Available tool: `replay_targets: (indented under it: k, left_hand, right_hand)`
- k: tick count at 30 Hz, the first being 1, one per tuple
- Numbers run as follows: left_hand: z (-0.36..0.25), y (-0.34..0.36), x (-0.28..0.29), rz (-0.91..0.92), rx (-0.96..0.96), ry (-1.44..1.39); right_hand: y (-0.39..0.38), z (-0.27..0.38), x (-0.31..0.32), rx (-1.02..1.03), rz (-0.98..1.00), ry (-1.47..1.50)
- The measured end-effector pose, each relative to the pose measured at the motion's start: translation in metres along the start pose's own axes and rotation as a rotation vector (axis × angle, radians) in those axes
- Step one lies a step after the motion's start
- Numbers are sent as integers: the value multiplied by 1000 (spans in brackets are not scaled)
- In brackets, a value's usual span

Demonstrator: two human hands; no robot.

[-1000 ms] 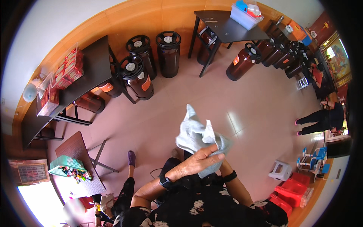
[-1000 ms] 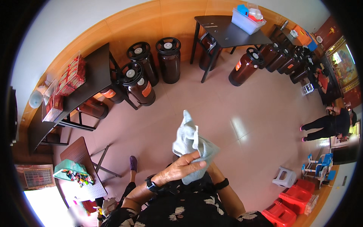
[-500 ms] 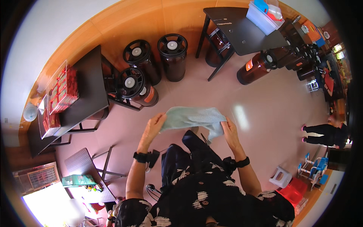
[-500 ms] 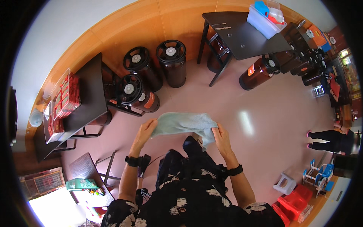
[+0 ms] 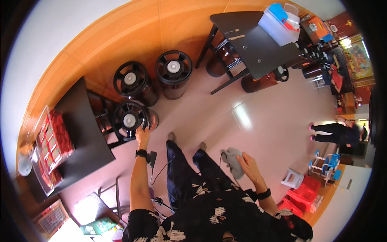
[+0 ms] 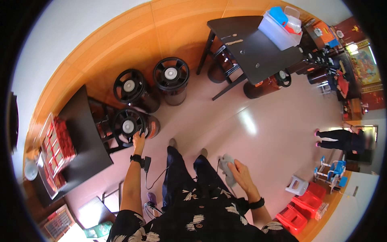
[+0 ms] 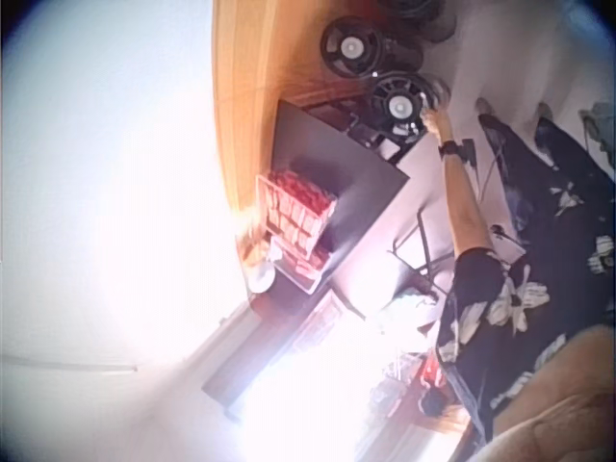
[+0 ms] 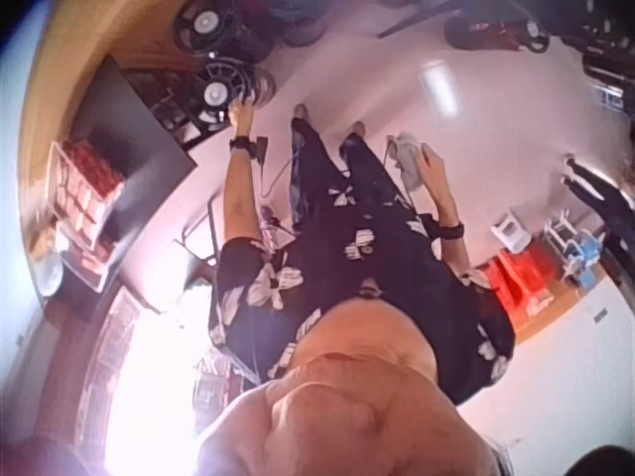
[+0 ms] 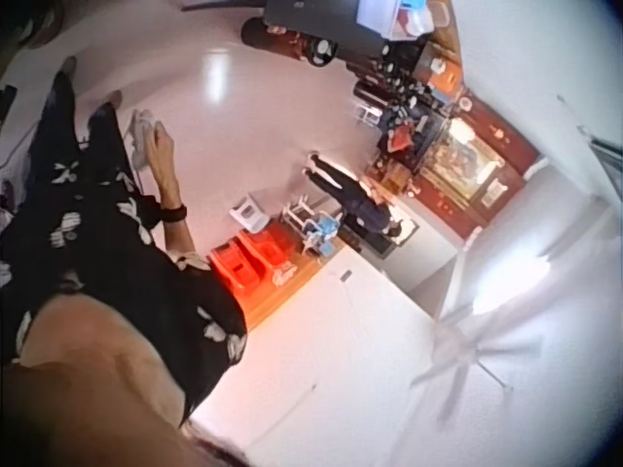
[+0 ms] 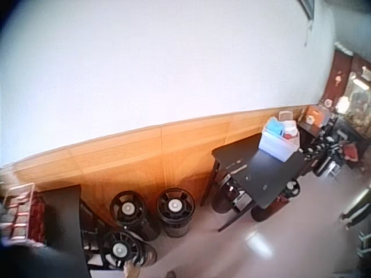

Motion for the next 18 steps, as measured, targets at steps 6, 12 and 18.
replay_targets:
  k: [6, 12, 18]
  left_hand:
    - [35, 5, 32, -565, 535, 103]
    - [155, 21, -18, 217, 147, 196]
    - [173, 21, -65, 430, 698, -869]
  right_hand:
    - [-21, 1, -10, -145, -142, -88]
    - [-21, 22, -49, -135, -107, -171]
    - [-10, 11, -51, -168, 24, -293]
Point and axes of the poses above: each hand's wrist, its own y-axis towards the middle knuckle, its own x-axis out of the back of the hand, z = x × y, the point moved 7 cm from there along y, towards the middle knuckle, and after that the axes turned 2 degrees about -z, right-handed, at the moved point
